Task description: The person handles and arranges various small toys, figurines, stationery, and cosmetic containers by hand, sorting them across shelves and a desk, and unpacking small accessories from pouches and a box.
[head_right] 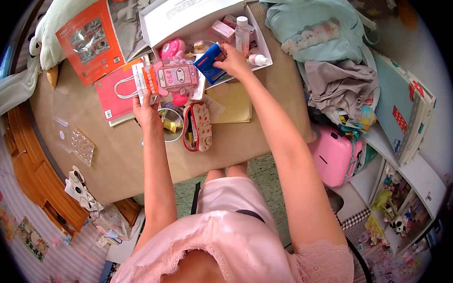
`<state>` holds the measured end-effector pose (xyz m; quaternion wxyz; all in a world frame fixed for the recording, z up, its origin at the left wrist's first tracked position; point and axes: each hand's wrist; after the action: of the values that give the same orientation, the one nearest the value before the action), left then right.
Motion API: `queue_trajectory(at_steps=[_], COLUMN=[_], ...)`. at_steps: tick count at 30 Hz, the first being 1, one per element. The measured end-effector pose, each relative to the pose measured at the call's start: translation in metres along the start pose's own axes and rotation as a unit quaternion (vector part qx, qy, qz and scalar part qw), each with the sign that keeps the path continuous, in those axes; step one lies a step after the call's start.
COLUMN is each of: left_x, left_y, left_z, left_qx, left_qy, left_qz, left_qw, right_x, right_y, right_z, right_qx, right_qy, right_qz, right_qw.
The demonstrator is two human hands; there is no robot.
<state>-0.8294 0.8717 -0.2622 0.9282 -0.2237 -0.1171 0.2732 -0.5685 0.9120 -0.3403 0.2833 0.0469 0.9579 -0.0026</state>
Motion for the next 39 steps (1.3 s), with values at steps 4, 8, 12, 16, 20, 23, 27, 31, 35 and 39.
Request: queue_trajectory(at_steps=[4,8,12,16,20,23,27,31,35,39], left_x=[-0.006,-0.004,0.000,-0.002,-0.004,-0.003,0.001,0.004,0.001,-0.003], left_y=[0.001,-0.001,-0.001,-0.001,-0.001,-0.001,-0.004,-0.007,-0.006,-0.005], left_z=[0.003,0.003,0.001,-0.001,0.004,0.007,0.009,0.014,0.021,0.028], left_qx=[0.002,0.000,-0.007,-0.005,0.016,0.023,0.027,0.039,0.044,0.061], left_qy=[0.002,-0.002,-0.015,-0.018,-0.016,-0.025,-0.022,-0.027,-0.033,-0.048], left_qz=[0.000,0.002,-0.002,0.009,0.020,0.013,0.019,0.019,0.025,0.028], left_qw=[1.000,1.000,1.000,1.000,1.000,0.999,0.999,0.999,0.998,0.997], right_x=[-0.032,-0.067,-0.081,-0.089,-0.096,-0.099,-0.097,-0.075,-0.060,-0.046], right_y=[-0.014,-0.029,-0.035,-0.034,-0.030,-0.027,-0.020,-0.014,-0.013,-0.028], right_z=[0.001,-0.017,-0.021,-0.007,0.011,-0.001,-0.012,0.031,0.008,-0.017], right_qx=[0.126,-0.014,0.028,0.022,0.128,0.169,0.087,0.155,0.126,0.147], right_qy=[0.279,0.197,0.260,0.239,0.246,0.128,-0.181,-0.105,-0.058,-0.094], right_qz=[-0.176,-0.126,-0.094,-0.046,0.092,0.206,0.274,0.205,0.232,0.190], right_qw=[0.936,0.972,0.961,0.970,0.956,0.955,0.941,0.961,0.963,0.966])
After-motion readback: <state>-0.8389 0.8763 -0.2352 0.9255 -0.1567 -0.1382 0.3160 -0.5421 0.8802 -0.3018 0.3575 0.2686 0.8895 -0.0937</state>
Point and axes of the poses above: each hand's wrist, its own y-axis towards the middle knuckle, its own x-axis out of the palm, z = x × y, and after that the axes turned 2 degrees about z, right-handed
